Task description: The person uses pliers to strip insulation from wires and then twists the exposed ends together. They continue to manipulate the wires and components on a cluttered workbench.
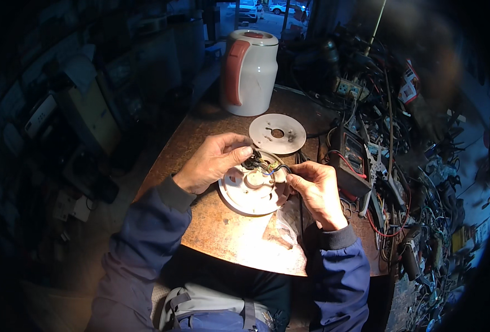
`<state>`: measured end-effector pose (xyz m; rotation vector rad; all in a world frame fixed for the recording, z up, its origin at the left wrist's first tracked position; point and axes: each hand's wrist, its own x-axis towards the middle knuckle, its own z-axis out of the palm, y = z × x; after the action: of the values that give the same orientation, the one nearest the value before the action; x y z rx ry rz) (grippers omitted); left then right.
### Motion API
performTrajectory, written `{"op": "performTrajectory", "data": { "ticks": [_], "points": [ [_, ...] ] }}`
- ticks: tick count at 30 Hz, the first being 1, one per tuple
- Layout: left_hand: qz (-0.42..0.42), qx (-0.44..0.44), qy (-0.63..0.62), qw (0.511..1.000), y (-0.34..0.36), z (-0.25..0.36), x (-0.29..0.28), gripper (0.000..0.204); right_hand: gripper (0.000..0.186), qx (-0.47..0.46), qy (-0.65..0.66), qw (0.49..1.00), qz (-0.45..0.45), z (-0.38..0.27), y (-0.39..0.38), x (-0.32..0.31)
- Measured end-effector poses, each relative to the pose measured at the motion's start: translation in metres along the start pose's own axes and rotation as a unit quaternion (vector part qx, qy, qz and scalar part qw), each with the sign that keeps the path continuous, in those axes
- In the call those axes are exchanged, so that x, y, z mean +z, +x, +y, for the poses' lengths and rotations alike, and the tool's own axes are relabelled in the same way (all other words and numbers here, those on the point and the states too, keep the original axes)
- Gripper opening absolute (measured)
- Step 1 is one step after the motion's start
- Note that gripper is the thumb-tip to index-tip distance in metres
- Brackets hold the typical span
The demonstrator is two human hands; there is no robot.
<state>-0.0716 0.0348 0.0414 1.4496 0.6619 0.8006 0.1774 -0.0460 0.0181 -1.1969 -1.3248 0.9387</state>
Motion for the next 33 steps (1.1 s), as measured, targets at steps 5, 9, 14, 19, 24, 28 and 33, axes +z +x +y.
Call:
{"op": "performTrajectory", "data": {
  "ticks": [5,9,14,19,24,28,33],
  "points": [
    [-0.020,-0.037,0.004,0.999,-0.004,0.001,0.003,0.039,0.011,-0.014,0.007,1.000,0.015,0.000,0.001,-0.004],
    [0.049,-0.031,0.021,0.998,-0.003,0.004,0.005,0.034,0.012,-0.100,-0.003,0.994,0.049,0.002,0.000,-0.003],
    [0.140,0.084,0.388,0.907,-0.001,-0.011,-0.003,0.047,0.025,-0.309,-0.270,0.907,0.096,-0.023,-0.006,-0.005],
    [0.127,-0.035,0.588,0.798,-0.010,0.007,0.012,0.062,0.025,-0.313,-0.287,0.898,0.112,-0.021,-0.004,-0.008],
    [0.132,-0.027,0.567,0.813,-0.011,0.002,0.002,0.056,0.024,-0.312,-0.290,0.897,0.114,-0.022,-0.004,-0.007],
    [0.121,-0.040,0.569,0.812,-0.006,0.001,0.000,0.054,0.020,-0.295,-0.297,0.903,0.102,-0.019,-0.003,-0.007],
    [0.105,0.088,0.558,0.819,0.003,-0.017,-0.022,0.044,0.015,-0.230,-0.262,0.935,0.061,-0.012,-0.003,-0.006]
  ]
}}
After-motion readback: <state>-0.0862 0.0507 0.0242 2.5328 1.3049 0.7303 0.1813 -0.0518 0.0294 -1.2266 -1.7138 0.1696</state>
